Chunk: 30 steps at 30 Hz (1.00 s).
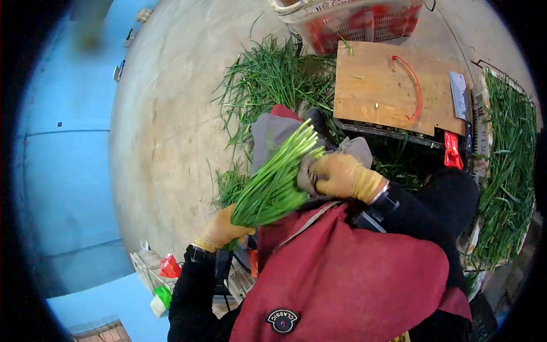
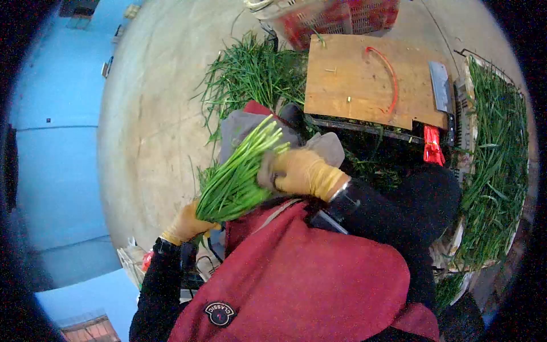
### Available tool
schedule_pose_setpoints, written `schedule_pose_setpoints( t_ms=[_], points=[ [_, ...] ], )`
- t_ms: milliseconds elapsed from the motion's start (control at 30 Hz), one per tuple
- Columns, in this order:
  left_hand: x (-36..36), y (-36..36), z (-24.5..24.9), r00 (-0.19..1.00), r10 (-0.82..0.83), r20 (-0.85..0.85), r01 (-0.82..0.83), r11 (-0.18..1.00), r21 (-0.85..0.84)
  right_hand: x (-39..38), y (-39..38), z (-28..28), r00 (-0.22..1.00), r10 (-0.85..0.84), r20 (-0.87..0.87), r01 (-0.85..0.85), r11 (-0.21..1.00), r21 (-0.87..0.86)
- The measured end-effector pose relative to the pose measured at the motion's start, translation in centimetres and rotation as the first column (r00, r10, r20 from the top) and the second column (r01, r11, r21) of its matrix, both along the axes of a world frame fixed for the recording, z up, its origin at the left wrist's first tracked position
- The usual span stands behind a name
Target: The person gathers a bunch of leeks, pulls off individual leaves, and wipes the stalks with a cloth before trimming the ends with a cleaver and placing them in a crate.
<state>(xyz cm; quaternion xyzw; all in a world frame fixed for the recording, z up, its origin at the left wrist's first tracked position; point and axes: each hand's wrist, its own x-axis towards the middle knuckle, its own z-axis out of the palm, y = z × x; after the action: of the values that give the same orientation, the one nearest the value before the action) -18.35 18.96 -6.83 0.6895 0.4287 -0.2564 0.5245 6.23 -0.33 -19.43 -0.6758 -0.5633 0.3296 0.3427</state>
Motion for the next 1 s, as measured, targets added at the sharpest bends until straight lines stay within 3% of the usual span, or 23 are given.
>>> schedule_pose_setpoints(
  t_ms=[100,200,300,433,567,667,700,767,833,900,967,1000],
  points=[
    [-0.2,-0.5,-0.3,0.999,-0.014,-0.043,0.016,0.999,0.033,-1.4,-0.5,-1.2,0.993,0.032,-0.113,-0.010,0.982,0.189],
    [-0.2,-0.9,-0.4,0.999,-0.009,-0.051,0.011,1.000,0.029,0.2,0.3,-1.9,0.985,-0.034,-0.170,0.030,0.999,-0.022],
    [-0.5,-0.7,0.1,0.999,-0.026,-0.038,0.027,0.999,0.021,0.6,1.1,-2.7,1.000,0.005,-0.006,-0.005,0.994,-0.108],
    [-0.4,-0.5,-0.1,0.996,-0.083,-0.029,0.084,0.996,0.033,0.6,2.0,-5.1,0.997,-0.079,-0.011,0.073,0.960,-0.271],
    [-0.8,-0.3,-0.2,0.997,-0.062,0.042,0.061,0.998,0.004,0.3,1.6,-4.3,0.978,-0.199,-0.067,0.176,0.950,-0.258],
    [-0.3,-0.8,0.8,0.999,-0.045,0.030,0.045,0.999,-0.010,0.3,0.9,-4.4,0.923,-0.385,-0.019,0.366,0.891,-0.270],
    [-0.4,-0.8,0.9,0.998,-0.055,0.010,0.055,0.998,-0.002,0.5,0.1,-4.0,0.877,-0.467,-0.111,0.424,0.862,-0.278],
    [-1.0,-0.4,1.3,0.997,-0.075,-0.033,0.075,0.997,0.014,1.1,0.4,-7.1,0.874,-0.483,-0.051,0.464,0.862,-0.205],
    [-1.6,-0.1,1.0,0.997,-0.073,0.003,0.073,0.997,0.005,1.8,0.0,-8.1,0.779,-0.574,-0.250,0.546,0.819,-0.179],
    [-1.7,0.0,0.7,0.997,-0.059,0.040,0.059,0.998,-0.001,2.6,-1.5,-7.6,0.340,-0.586,-0.735,0.708,0.674,-0.210],
    [-1.7,0.1,0.6,0.998,-0.034,0.055,0.034,0.999,-0.003,3.2,-2.5,-4.6,-0.019,-0.329,-0.944,0.705,0.665,-0.246],
    [-1.8,0.4,0.3,0.998,-0.047,0.031,0.047,0.999,-0.010,3.2,-2.8,-5.2,0.268,-0.385,-0.883,0.712,0.697,-0.088]
  ],
)
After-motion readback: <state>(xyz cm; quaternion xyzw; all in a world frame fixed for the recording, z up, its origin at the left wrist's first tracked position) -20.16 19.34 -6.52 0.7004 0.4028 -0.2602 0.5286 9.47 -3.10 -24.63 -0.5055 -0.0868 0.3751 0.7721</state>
